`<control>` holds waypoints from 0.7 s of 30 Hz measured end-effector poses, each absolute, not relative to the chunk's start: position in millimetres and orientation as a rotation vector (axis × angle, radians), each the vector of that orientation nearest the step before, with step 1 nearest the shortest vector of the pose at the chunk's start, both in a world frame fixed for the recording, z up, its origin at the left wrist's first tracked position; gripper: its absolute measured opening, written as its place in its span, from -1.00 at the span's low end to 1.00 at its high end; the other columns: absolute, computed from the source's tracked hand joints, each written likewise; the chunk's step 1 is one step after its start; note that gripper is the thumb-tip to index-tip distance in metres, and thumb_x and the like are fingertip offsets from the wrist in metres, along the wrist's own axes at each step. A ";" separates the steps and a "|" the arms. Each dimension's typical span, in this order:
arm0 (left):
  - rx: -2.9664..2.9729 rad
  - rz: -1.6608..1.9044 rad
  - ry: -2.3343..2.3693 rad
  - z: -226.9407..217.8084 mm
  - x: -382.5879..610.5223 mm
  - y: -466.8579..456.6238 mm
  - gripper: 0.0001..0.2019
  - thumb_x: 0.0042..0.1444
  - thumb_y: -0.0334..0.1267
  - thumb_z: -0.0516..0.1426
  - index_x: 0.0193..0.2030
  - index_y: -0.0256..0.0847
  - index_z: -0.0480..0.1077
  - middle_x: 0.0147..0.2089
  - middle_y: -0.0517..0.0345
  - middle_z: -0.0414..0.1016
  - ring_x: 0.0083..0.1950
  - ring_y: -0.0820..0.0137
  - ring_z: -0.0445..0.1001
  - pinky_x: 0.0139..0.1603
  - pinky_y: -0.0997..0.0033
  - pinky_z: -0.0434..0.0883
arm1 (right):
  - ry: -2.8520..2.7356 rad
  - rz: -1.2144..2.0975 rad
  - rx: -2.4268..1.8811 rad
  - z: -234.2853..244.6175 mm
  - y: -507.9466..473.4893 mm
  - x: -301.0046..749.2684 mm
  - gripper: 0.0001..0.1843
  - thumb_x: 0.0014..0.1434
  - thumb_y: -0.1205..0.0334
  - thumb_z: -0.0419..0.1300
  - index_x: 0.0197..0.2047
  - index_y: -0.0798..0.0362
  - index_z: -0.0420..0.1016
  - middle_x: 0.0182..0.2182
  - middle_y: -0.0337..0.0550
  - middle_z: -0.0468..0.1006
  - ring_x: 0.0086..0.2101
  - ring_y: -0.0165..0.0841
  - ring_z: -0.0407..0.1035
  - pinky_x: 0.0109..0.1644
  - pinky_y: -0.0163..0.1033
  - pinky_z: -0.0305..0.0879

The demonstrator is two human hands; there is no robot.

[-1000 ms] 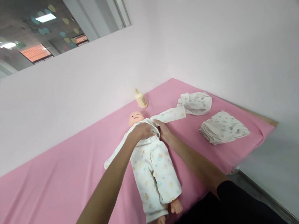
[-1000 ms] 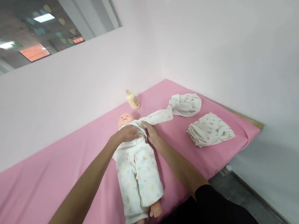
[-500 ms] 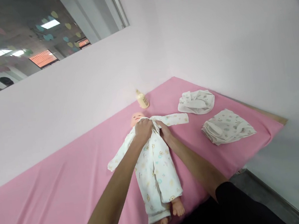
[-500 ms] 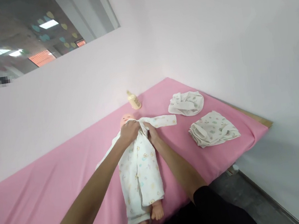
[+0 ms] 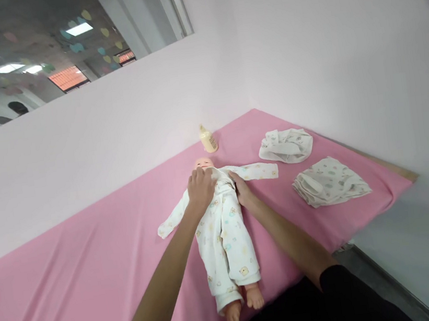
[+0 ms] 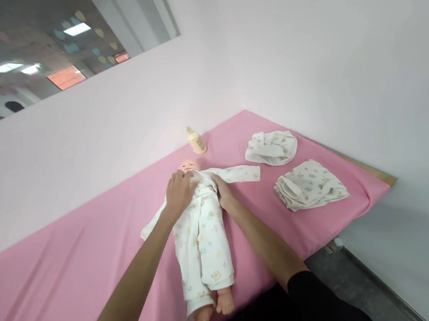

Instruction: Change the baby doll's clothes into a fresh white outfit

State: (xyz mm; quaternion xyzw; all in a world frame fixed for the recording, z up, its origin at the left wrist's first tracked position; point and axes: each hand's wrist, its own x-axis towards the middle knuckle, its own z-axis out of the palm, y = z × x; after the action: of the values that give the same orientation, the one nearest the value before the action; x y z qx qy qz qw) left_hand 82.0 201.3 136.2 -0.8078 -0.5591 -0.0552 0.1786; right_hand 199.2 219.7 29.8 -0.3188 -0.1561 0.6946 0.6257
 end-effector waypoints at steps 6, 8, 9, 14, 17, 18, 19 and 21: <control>-2.217 -0.396 -1.949 128.2 15.0 172.8 -0.43 0.24 -0.02 0.11 0.28 -0.30 0.17 0.15 -0.20 0.27 0.18 0.01 0.27 0.11 0.07 0.32 | -0.651 1.446 -1.142 42.4 179.0 215.6 -0.58 0.03 -0.14 0.29 -0.29 0.05 0.41 -0.30 -0.11 0.55 -0.21 -0.22 0.42 -0.18 -0.16 0.35; -2.212 -0.501 -2.079 124.3 1.9 159.6 -0.48 0.26 0.00 0.06 0.23 -0.29 0.19 0.14 -0.18 0.28 0.18 0.04 0.28 0.07 0.10 0.35 | -0.791 1.340 -1.236 48.3 156.0 224.3 -0.58 -0.02 -0.13 0.34 -0.32 0.03 0.39 -0.31 -0.15 0.51 -0.23 -0.23 0.40 -0.18 -0.17 0.32; -2.193 -0.577 -2.132 122.9 -0.8 149.7 -0.55 0.28 0.00 0.03 0.16 -0.28 0.23 0.10 -0.14 0.30 0.14 0.08 0.32 0.03 0.13 0.36 | -0.848 1.280 -1.261 50.5 144.3 227.9 -0.58 -0.02 -0.11 0.34 -0.30 0.03 0.39 -0.29 -0.16 0.50 -0.21 -0.24 0.39 -0.14 -0.17 0.32; -2.361 -0.590 -2.256 117.3 8.2 70.3 -0.67 0.31 0.07 -0.05 -0.14 -0.16 0.28 -0.12 0.09 0.41 -0.15 0.26 0.44 -0.23 0.27 0.40 | -1.308 1.090 -1.283 50.8 92.9 238.2 -0.61 0.14 -0.08 0.24 -0.12 0.02 0.36 -0.15 -0.14 0.45 -0.12 -0.27 0.38 0.01 -0.13 0.32; -2.496 -0.420 -2.242 107.8 7.3 18.9 -0.67 0.33 0.05 -0.06 -0.22 -0.16 0.30 -0.23 0.13 0.44 -0.24 0.30 0.47 -0.28 0.29 0.41 | -1.545 1.055 -1.287 53.0 65.0 246.3 -0.69 0.18 -0.01 0.22 -0.13 0.02 0.37 -0.16 -0.14 0.45 -0.11 -0.27 0.37 0.03 -0.11 0.32; -2.595 -0.384 -2.151 102.6 4.0 3.6 -0.68 0.33 0.03 -0.05 -0.23 -0.15 0.31 -0.25 0.14 0.45 -0.25 0.32 0.48 -0.28 0.31 0.43 | -1.646 1.049 -1.278 55.3 54.4 250.3 -0.72 0.18 0.04 0.23 -0.13 0.01 0.37 -0.16 -0.15 0.45 -0.11 -0.26 0.38 0.04 -0.10 0.32; -2.695 -0.373 -2.015 96.4 -0.5 -10.4 -0.70 0.34 0.01 -0.04 -0.24 -0.15 0.32 -0.25 0.14 0.46 -0.24 0.34 0.50 -0.26 0.34 0.44 | -1.761 1.050 -1.256 58.0 43.0 254.8 -0.73 0.17 0.09 0.25 -0.11 0.01 0.37 -0.15 -0.15 0.45 -0.10 -0.26 0.38 0.05 -0.10 0.33; -2.812 -0.410 -1.714 81.8 -11.1 -34.3 -0.78 0.35 -0.09 -0.02 -0.13 -0.15 0.36 -0.17 0.11 0.51 -0.16 0.37 0.54 -0.21 0.42 0.48 | -2.000 1.024 -1.188 61.9 18.6 263.3 -0.65 0.14 0.17 0.28 -0.02 -0.02 0.35 -0.05 -0.12 0.43 -0.03 -0.24 0.35 0.09 -0.10 0.33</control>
State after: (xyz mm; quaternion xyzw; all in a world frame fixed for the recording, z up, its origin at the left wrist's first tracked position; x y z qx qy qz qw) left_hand -11.1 -34.3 81.8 -0.8441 -0.5145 -0.1230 -0.0881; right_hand 263.3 18.6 61.9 -0.4465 -0.7519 0.3848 0.2954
